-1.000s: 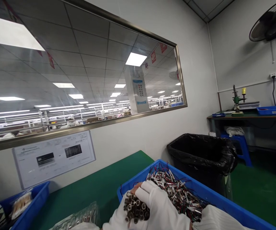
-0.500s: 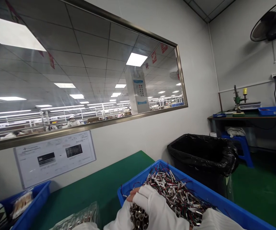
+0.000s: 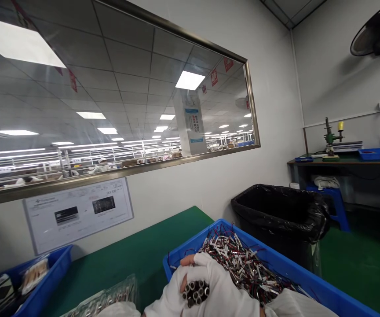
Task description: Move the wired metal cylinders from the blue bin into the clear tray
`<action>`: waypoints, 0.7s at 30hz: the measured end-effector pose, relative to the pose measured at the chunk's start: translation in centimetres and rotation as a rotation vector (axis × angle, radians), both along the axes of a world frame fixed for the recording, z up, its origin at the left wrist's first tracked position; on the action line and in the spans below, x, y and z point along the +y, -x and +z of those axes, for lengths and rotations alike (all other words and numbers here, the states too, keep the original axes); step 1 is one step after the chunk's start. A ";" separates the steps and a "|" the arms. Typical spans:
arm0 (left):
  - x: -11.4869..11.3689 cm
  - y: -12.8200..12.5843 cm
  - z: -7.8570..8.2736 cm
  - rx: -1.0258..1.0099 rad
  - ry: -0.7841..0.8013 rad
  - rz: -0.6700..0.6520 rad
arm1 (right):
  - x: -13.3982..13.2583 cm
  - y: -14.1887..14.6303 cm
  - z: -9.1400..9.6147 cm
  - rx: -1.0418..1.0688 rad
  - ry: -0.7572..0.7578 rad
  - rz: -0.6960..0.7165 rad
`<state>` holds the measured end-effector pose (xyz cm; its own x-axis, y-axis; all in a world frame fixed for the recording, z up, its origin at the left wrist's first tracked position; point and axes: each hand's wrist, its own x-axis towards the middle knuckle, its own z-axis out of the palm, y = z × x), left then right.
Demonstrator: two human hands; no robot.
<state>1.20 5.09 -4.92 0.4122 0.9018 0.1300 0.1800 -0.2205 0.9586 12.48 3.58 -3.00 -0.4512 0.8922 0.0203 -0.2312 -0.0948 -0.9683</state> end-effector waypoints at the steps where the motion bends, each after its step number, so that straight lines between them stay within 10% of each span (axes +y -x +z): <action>1: 0.2 0.0 -0.3 0.013 -0.026 0.023 | -0.2 0.1 0.1 0.016 0.033 -0.001; 13: -0.2 0.7 -0.7 -0.081 0.046 0.090 | -2.2 -1.3 1.4 -0.200 -0.504 -0.017; 21: -1.9 1.5 0.1 -0.006 -0.049 0.174 | -1.2 -0.9 0.2 -0.164 -0.548 -0.016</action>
<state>-0.33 3.19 -4.83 0.2491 0.9521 0.1773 0.2136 -0.2325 0.9488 13.37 2.38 -2.79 -0.4743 0.7778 0.4123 -0.0710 0.4330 -0.8986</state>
